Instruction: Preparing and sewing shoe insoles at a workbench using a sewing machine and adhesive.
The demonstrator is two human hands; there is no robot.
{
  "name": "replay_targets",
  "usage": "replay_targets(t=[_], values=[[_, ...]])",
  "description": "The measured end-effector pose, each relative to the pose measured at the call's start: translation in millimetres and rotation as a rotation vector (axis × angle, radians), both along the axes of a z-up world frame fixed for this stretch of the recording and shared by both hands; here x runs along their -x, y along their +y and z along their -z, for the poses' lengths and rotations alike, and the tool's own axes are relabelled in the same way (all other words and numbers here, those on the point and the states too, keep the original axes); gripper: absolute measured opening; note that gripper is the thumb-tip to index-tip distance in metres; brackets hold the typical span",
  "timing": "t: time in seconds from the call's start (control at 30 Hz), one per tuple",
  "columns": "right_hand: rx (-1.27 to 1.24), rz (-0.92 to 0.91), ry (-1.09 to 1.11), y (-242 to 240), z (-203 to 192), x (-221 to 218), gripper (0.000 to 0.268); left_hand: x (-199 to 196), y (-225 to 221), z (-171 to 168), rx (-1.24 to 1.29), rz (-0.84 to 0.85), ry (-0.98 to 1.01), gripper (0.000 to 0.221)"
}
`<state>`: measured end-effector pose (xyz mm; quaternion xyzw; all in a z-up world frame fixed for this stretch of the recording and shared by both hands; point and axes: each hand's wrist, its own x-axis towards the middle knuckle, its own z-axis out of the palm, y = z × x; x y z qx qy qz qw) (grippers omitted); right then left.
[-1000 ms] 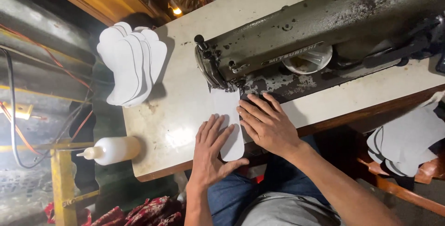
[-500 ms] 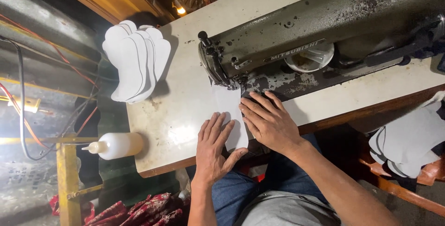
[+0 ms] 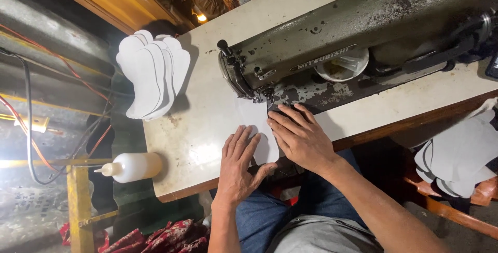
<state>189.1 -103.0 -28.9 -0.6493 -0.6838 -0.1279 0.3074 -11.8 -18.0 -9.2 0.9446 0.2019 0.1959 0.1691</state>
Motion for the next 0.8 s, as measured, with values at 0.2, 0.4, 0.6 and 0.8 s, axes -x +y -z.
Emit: replay_targets(t=[0.2,0.4,0.6,0.8], values=[[-0.011,0.001,-0.004,-0.5,0.3,-0.5,0.028,-4.6,6.4,1.8,-0.051,-0.002,0.016,0.071],[-0.115,0.089,0.126,4.9,0.5,8.8,0.025,-16.4,4.0,3.4,-0.023,-0.127,0.012,0.077],[-0.088,0.063,0.115,4.0,3.9,6.0,0.025,-18.8,4.6,7.6,-0.072,-0.151,0.044,0.076],[-0.098,0.065,0.114,4.7,6.7,5.5,0.022,-21.6,6.3,9.7,-0.072,-0.169,0.04,0.076]])
